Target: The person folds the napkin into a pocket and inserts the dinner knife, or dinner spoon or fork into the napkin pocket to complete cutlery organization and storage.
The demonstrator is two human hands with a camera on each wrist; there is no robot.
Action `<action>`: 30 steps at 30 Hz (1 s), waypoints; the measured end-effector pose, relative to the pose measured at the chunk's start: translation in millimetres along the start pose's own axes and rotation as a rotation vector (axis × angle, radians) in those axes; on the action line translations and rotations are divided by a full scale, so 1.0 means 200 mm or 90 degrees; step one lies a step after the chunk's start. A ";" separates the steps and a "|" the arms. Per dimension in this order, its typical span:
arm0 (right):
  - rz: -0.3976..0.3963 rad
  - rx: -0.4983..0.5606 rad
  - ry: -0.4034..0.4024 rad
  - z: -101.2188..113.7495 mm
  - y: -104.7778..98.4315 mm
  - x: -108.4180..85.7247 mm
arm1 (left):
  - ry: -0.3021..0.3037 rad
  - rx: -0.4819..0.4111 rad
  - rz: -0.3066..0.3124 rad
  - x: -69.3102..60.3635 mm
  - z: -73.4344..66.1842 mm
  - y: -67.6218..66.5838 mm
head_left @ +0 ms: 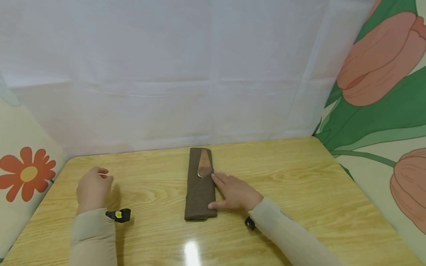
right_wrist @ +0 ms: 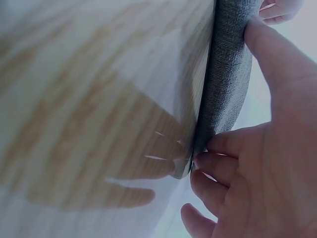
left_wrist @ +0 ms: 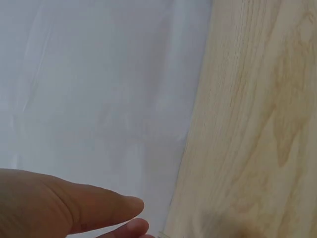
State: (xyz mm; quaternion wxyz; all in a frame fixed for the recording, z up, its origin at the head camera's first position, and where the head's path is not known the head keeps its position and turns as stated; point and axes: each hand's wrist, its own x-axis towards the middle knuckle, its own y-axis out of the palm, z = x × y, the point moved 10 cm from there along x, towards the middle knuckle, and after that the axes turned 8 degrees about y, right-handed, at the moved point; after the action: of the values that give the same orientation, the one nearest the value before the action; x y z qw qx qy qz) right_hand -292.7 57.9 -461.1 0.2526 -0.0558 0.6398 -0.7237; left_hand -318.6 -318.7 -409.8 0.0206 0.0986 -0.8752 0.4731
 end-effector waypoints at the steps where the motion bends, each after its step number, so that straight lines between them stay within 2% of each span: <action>1: -0.001 -0.001 0.000 0.00 0.00 0.00 | -0.006 -0.003 0.004 0.00 0.02 0.00; 4: -0.002 -0.003 -0.001 0.01 0.00 0.00 | -0.028 -0.008 0.022 0.00 0.07 -0.01; 8: -0.003 -0.006 -0.002 0.02 0.00 0.00 | -0.066 -0.006 0.075 -0.02 0.15 0.00; 11: -0.002 -0.003 -0.001 0.02 0.00 0.00 | -0.077 -0.011 0.110 -0.04 0.19 0.01; 17: 0.000 0.002 0.001 0.01 0.01 -0.01 | -0.047 -0.007 0.169 -0.05 0.19 0.03; 20: 0.000 0.001 0.000 0.00 0.01 -0.01 | -0.040 -0.009 0.180 -0.05 0.20 0.04; 30: -0.004 0.006 -0.005 0.01 0.00 -0.02 | -0.065 -0.014 0.176 -0.05 0.26 0.02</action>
State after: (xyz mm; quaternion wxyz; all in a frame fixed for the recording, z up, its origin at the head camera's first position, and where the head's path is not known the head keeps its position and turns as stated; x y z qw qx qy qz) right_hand -289.1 57.2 -459.1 0.2533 -0.0596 0.6351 -0.7273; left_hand -306.0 -358.1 -442.0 -0.0881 0.0004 -0.8855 0.4563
